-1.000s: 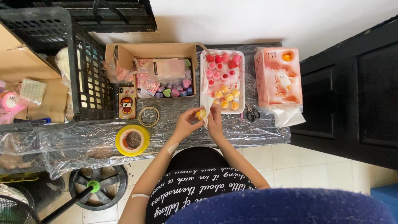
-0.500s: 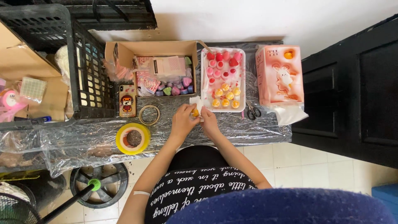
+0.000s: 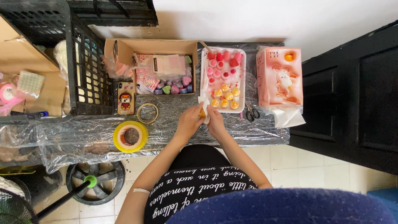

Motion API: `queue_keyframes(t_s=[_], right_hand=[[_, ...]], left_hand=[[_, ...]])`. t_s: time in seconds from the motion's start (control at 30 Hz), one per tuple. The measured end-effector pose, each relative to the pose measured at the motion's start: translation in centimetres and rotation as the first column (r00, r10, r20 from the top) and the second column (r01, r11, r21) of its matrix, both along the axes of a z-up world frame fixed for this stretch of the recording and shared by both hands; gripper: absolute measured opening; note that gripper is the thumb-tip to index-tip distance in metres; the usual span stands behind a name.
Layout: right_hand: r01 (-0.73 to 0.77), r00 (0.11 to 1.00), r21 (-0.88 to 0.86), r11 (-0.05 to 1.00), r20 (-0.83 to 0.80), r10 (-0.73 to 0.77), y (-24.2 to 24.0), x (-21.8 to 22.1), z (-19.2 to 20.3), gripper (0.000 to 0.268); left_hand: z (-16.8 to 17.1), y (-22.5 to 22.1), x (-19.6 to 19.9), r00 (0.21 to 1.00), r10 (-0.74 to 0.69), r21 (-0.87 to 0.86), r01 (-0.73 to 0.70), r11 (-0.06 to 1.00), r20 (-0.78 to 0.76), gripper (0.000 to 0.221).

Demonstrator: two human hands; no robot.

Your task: Wrapping small candle items in paper and placing them into small plastic bags.

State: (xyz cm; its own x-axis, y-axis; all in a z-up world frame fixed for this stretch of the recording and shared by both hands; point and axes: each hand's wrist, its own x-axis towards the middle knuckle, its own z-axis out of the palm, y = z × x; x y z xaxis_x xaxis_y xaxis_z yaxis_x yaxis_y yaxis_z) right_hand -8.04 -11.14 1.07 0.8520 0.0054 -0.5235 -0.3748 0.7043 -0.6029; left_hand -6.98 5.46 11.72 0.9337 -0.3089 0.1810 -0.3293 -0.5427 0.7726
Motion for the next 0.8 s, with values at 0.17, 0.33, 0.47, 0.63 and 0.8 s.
queue_keyframes(t_s=[0.17,0.33,0.47,0.63,0.8], right_hand=[[-0.003,1.0,-0.186,0.982,0.007,0.004,0.4,-0.3,-1.0,0.03],[0.009,0.997,-0.176,0.984,0.08,0.005,1.2,-0.8,-1.3,0.035],[-0.173,0.982,-0.045,0.984,-0.084,0.169,0.3,-0.2,0.3,0.035],[-0.204,0.979,0.06,0.977,0.007,0.204,-1.1,0.1,-1.1,0.035],[-0.06,0.998,0.01,0.998,-0.016,0.061,-1.8,0.2,-3.4,0.028]], left_hand=[[-1.2,-0.6,-0.6,0.995,0.103,-0.036,-0.103,0.994,0.016,0.058],[-1.4,0.1,0.1,0.979,0.202,-0.086,-0.202,0.976,-0.008,0.047],[0.1,0.9,1.8,0.979,0.143,-0.133,-0.162,0.978,-0.146,0.05],[-0.8,0.0,0.5,0.993,0.116,-0.09,-0.116,0.989,-0.012,0.045],[-0.5,-1.3,0.3,0.99,0.138,0.022,-0.139,0.99,0.037,0.046]])
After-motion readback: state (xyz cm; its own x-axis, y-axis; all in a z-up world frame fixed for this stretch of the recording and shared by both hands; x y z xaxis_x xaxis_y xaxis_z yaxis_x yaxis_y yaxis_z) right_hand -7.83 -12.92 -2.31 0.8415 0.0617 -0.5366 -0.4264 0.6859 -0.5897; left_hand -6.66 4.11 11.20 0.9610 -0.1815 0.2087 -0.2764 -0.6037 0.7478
